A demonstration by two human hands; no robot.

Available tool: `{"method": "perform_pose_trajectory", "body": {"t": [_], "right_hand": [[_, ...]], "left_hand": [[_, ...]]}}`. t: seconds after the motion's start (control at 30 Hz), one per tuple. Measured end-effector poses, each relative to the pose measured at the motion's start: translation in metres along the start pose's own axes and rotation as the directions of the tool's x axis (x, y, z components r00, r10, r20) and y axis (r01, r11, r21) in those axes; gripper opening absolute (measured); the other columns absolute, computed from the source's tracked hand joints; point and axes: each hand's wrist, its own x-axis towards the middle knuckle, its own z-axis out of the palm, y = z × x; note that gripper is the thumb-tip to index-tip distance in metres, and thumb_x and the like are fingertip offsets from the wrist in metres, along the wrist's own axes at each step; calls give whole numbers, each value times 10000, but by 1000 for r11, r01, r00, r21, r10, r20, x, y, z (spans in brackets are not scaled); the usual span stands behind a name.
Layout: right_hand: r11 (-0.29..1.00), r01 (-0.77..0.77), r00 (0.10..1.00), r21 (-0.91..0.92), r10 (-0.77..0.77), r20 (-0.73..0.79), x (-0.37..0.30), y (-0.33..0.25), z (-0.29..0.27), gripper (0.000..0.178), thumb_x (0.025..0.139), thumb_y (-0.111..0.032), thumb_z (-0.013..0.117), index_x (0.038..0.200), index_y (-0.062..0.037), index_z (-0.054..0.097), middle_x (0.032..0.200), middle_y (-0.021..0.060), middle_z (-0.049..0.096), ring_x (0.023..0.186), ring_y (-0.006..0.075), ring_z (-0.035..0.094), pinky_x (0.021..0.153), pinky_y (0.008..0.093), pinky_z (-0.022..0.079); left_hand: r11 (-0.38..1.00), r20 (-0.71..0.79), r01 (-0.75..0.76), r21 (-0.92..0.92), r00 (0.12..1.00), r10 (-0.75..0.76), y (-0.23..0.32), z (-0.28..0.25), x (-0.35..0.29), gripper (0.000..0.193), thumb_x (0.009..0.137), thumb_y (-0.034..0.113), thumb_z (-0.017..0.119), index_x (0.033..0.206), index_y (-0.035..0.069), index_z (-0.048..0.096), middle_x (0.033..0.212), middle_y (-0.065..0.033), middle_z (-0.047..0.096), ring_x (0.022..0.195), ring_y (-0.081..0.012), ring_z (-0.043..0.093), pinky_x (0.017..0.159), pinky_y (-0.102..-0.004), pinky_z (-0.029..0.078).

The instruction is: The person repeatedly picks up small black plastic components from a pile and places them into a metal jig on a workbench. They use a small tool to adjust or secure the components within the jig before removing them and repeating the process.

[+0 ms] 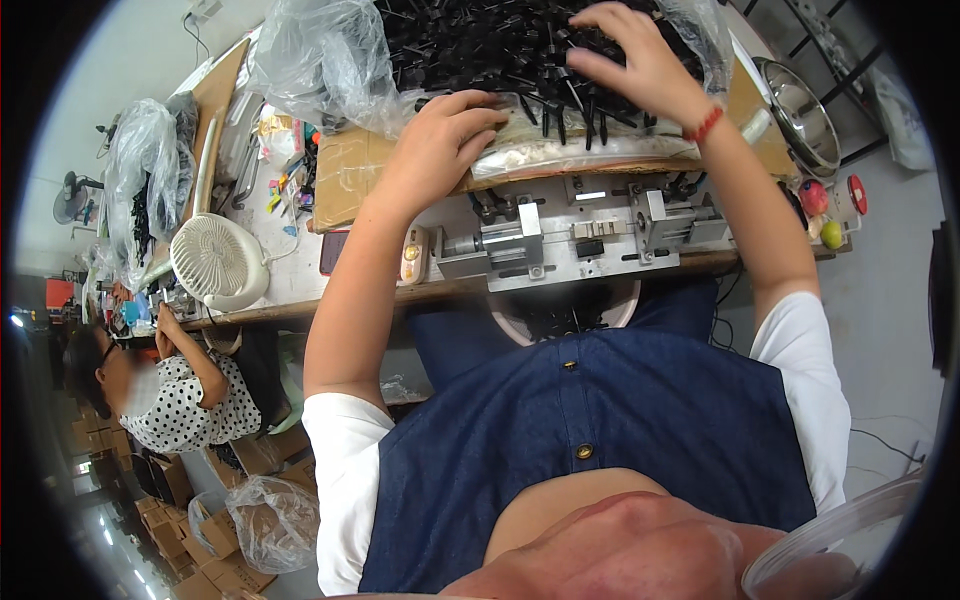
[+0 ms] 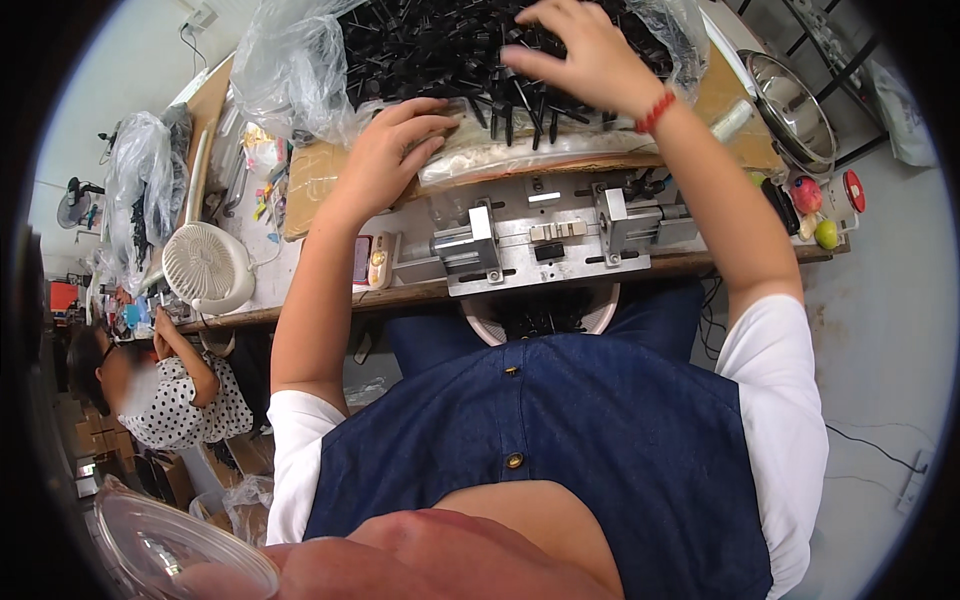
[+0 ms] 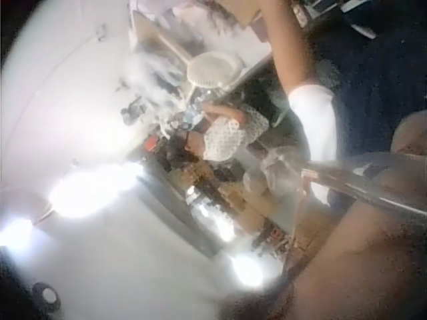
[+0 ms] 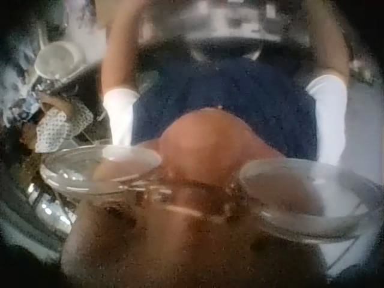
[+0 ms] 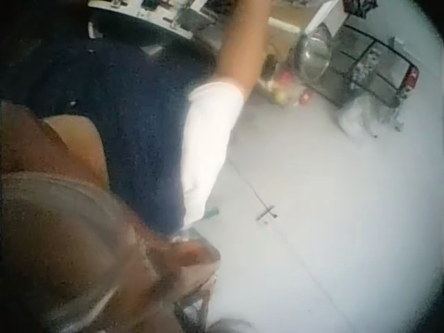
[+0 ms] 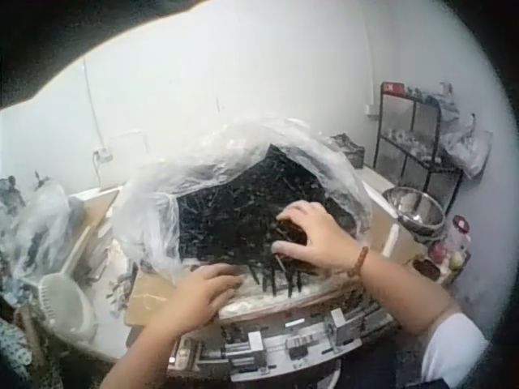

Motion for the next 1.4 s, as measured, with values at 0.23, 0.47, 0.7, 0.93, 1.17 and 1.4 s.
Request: {"method": "perform_pose_trajectory", "body": {"t": [0.23, 0.47, 0.7, 0.93, 1.17, 1.4], "right_hand": [[989, -57, 979, -133, 81, 184, -35, -13, 21, 594, 874, -340, 718, 1404, -111, 579, 1462, 65, 515, 1295, 321, 510, 1066, 525, 456], [945, 82, 995, -317, -60, 80, -23, 4, 11, 449, 810, -127, 785, 1239, -163, 657, 1398, 18, 509, 1279, 275, 471, 1055, 468, 387], [961, 92, 981, -262, -43, 187, -26, -19, 2, 232, 845, -143, 764, 1063, -90, 705, 946, 39, 718, 1001, 237, 669, 904, 405, 434], [972, -224, 967, 65, 213, 141, -52, -26, -12, 253, 884, -159, 740, 1136, -144, 747, 750, 115, 679, 712, 295, 660, 681, 398, 502], [697, -448, 878, 559, 460, 130, -60, 4, -1, 286, 988, -178, 697, 1234, -31, 690, 821, 22, 688, 696, 104, 612, 620, 264, 478], [132, -219, 752, 967, 654, 81, -60, -17, -31, 228, 1001, -148, 666, 1144, 29, 688, 1011, 128, 738, 688, 128, 657, 503, 238, 460]], "left_hand": [[993, 12, 18, 119, 1000, -19, -24, 4, 15, 268, 936, 233, 697, 1164, 100, 741, 1183, -71, 720, 1161, -319, 611, 984, -428, 508], [990, -228, 114, 84, 969, -92, 10, -8, 29, 296, 936, 168, 697, 1229, 123, 691, 1193, -86, 655, 1097, -295, 615, 950, -408, 505], [950, -345, 173, 259, 935, -76, -27, 19, 75, 364, 939, 274, 737, 1285, 174, 684, 1245, -126, 630, 1091, -337, 646, 938, -459, 530], [960, -269, 119, 255, 962, -48, 5, 32, 59, 251, 925, 184, 722, 1176, 184, 727, 1132, -79, 641, 987, -315, 669, 860, -426, 552], [966, -284, 20, 257, 957, 56, 27, 39, 46, 255, 922, 116, 726, 1172, 166, 737, 1064, -62, 680, 932, -274, 695, 820, -391, 567], [996, -404, 88, -28, 910, -92, 34, 38, 59, 351, 952, 95, 665, 1296, 105, 601, 969, -186, 656, 899, -405, 653, 812, -479, 509]]}}
